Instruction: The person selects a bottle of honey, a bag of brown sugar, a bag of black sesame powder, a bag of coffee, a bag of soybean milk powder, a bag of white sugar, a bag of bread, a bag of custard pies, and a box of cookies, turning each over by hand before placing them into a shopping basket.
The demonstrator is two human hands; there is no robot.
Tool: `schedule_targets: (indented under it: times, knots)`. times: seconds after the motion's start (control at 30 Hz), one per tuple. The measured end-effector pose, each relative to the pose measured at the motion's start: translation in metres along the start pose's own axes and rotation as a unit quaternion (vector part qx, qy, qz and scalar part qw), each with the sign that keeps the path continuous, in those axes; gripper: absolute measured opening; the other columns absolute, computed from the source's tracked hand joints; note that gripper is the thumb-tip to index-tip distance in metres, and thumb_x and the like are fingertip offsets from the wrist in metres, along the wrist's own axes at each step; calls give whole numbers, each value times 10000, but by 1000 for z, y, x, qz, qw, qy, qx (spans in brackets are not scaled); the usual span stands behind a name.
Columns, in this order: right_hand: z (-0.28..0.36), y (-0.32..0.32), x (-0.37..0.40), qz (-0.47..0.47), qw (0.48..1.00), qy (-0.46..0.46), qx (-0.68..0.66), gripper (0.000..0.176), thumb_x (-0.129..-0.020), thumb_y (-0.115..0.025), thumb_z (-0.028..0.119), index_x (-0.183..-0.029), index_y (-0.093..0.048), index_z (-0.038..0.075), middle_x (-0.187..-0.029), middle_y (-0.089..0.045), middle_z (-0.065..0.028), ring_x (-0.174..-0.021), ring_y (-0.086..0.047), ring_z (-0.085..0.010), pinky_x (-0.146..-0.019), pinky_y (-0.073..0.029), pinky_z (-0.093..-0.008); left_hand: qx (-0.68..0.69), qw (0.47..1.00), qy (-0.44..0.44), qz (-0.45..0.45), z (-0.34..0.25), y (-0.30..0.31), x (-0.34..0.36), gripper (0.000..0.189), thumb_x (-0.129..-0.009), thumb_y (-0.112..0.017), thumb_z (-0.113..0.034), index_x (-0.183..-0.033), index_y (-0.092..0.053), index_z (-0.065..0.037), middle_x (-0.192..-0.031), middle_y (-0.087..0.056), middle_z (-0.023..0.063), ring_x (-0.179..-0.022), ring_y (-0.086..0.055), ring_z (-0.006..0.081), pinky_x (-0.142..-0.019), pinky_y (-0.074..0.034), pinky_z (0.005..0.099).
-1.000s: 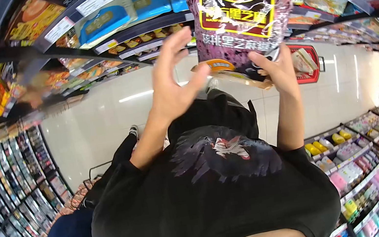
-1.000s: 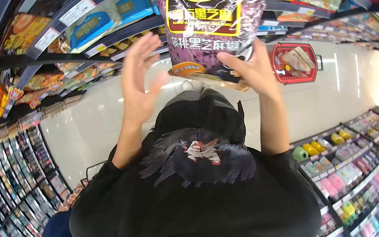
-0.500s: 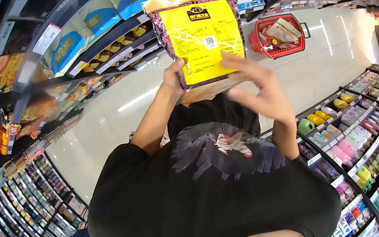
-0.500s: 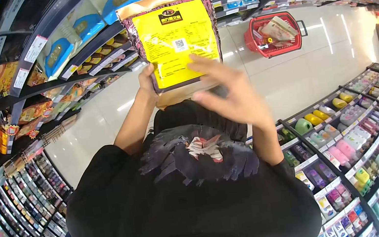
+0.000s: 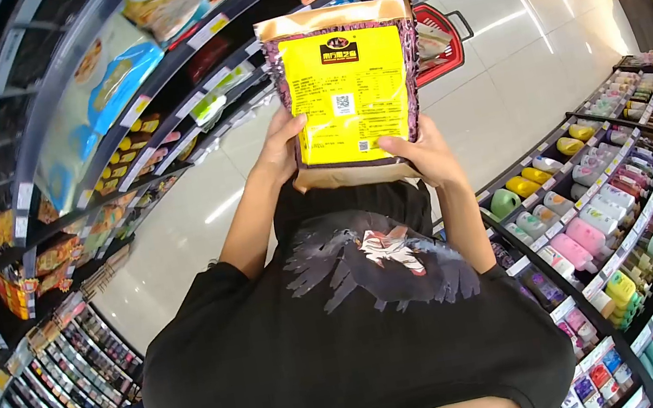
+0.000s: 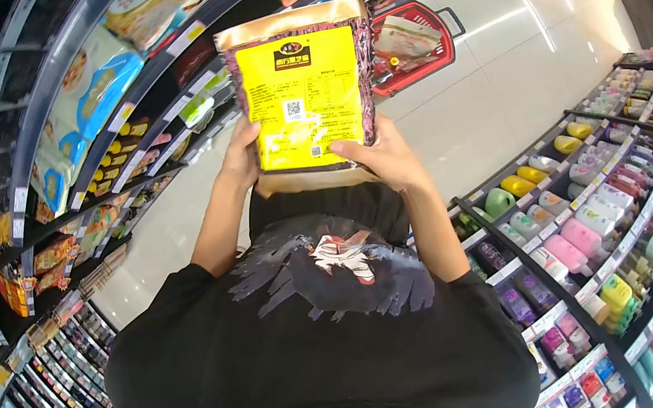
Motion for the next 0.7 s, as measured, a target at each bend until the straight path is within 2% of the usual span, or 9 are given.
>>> schedule_targets:
  times: [0.07,0.13,0.2,0.3,0.4,0.47,0.53,0.6,0.7]
  knots:
    - [5,15,-16,-66,986,54,144,451,-729,-669,60,-1119,-473,-56,-1008,-620,-123,-897,-593,-170,-820,-461,-297,-205,971,-53,-110,2,5,-19,865,-740,-646,-396,-1393,-161,-99,-1353,-349,170,-1225,-389,280,-981,-348,400]
    - [8,20,-37,-135,933,119,311,432,-740,-652,104,-1098,-468,-53,-902,-636,-187,-866,-632,-239,-750,-493,-333,-245,964,-48,-88,10,6,-31,889,-761,-635,-431,-1410,-100,-142,-1396,-260,176,-1277,-299,294,-1001,-309,415]
    - [9,16,-59,-158,878,101,441,483,-744,-647,145,-1132,-438,-53,-959,-603,-224,-835,-625,-329,-727,-502,-369,-143,988,2,-55,24,-5,-49,832,-795,-635,-288,-1408,-105,-100,-1383,-265,192,-1269,-310,288,-990,-327,385]
    - [-2,12,-89,-111,761,158,619,636,-719,-654,205,-1225,-363,-45,-1196,-431,-292,-1037,-510,-410,-800,-476,-407,-115,982,-95,-113,54,-3,-93,730,-792,-632,-228,-1352,-213,-19,-1318,-365,150,-1232,-360,262,-979,-344,376]
    - [36,10,-94,-36,713,207,669,659,-744,-647,215,-1264,-334,-42,-1214,-423,-299,-1055,-498,-404,-849,-446,-435,36,987,-87,-133,47,-1,-124,582,-805,-604,-187,-1286,-320,-25,-1250,-441,132,-1153,-453,252,-955,-382,387]
    - [60,29,-103,-10,722,209,659,710,-735,-674,239,-1282,-317,-39,-1200,-447,-279,-1076,-488,-389,-882,-424,-433,95,987,-23,-131,34,10,-147,544,-784,-593,-155,-1261,-367,-25,-1215,-487,125,-1113,-490,255,-945,-400,396]
    - [84,67,-121,44,846,139,513,691,-718,-687,254,-1241,-361,-58,-1178,-465,-266,-1041,-516,-371,-871,-430,-400,73,994,7,-82,20,23,-163,535,-757,-590,-130,-1242,-394,-17,-1170,-524,126,-1105,-495,268,-949,-394,402]
    - [120,104,-136,-75,852,174,488,690,-715,-709,237,-1240,-368,-53,-1172,-484,-240,-1006,-546,-322,-861,-435,-380,65,992,9,-107,1,14,-174,541,-716,-587,-89,-1226,-425,-8,-1157,-539,140,-1097,-503,275,-964,-379,401]
    - [154,151,-156,-144,849,208,463,705,-701,-729,191,-1254,-359,-42,-1177,-489,-216,-1017,-546,-274,-844,-447,-360,89,994,61,14,-13,-2,-188,604,-634,-594,-23,-1220,-452,7,-1193,-529,142,-1107,-500,266,-981,-362,369]
Point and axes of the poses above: each hand's wrist, its own x-axis away from the middle knuckle, its own y-axis out of the back of the hand, z = x × y, the point moved 2 cm from there along -x, towards the middle knuckle
